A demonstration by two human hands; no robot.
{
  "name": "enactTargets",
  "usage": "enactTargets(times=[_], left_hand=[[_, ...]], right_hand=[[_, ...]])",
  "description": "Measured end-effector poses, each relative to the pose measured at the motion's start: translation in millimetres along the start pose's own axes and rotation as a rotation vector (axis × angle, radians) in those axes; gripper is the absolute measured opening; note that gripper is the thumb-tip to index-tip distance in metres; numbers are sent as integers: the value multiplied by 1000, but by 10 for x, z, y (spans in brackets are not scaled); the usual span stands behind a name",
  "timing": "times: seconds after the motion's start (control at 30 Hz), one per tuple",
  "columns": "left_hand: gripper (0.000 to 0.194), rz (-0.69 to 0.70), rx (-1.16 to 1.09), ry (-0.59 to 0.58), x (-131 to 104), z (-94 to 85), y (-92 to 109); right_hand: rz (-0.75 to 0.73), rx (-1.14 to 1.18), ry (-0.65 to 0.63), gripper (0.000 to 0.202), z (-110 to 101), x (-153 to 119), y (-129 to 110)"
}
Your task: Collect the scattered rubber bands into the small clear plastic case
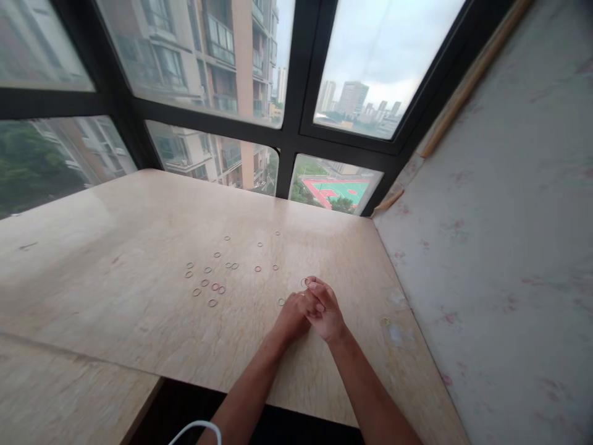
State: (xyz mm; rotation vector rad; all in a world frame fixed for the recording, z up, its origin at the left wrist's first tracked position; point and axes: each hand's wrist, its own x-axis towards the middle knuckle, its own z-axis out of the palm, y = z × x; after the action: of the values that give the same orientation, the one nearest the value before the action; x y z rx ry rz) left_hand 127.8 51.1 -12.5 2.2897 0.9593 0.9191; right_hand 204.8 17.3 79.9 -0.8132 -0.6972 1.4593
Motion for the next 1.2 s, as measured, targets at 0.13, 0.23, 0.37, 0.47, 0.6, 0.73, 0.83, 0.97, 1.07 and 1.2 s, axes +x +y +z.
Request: enactTargets(times=[0.13,0.23,0.37,0.47,0.6,0.73,0.83,0.97,1.07,1.2], left_hand=[[21,140,257,-135,-3,-61,31],[22,146,315,-162,6,-101,59],[23,142,299,-160,12,-108,76],[24,134,274,-140,10,-97,70],[23,129,253,-125,7,-82,50],[23,123,261,-109,12,-68,46],[24,118,273,-102,20,-62,58],[24,110,290,-122,26,-62,75],[23,104,291,-125,28,-66,81],[24,95,264,-131,34,-73,90]], right_hand=[[-101,-27,91,22,-345,-326,-212],[-150,-68,205,22,-707,-578,-319],[-200,-198,385,27,-1173,-913,-465],[-230,-353,541,33,-1439,-1114,-609],[-190,-680,734,36,-1704,-1222,-788],[-66,-953,733,27,-1868,-1191,-876],[-31,-1092,723,20,-1930,-1154,-900],[-6,-1246,716,21,-1993,-1122,-921],[7,-1305,710,25,-2018,-1122,-939],[-14,-1313,730,30,-1973,-1197,-941]])
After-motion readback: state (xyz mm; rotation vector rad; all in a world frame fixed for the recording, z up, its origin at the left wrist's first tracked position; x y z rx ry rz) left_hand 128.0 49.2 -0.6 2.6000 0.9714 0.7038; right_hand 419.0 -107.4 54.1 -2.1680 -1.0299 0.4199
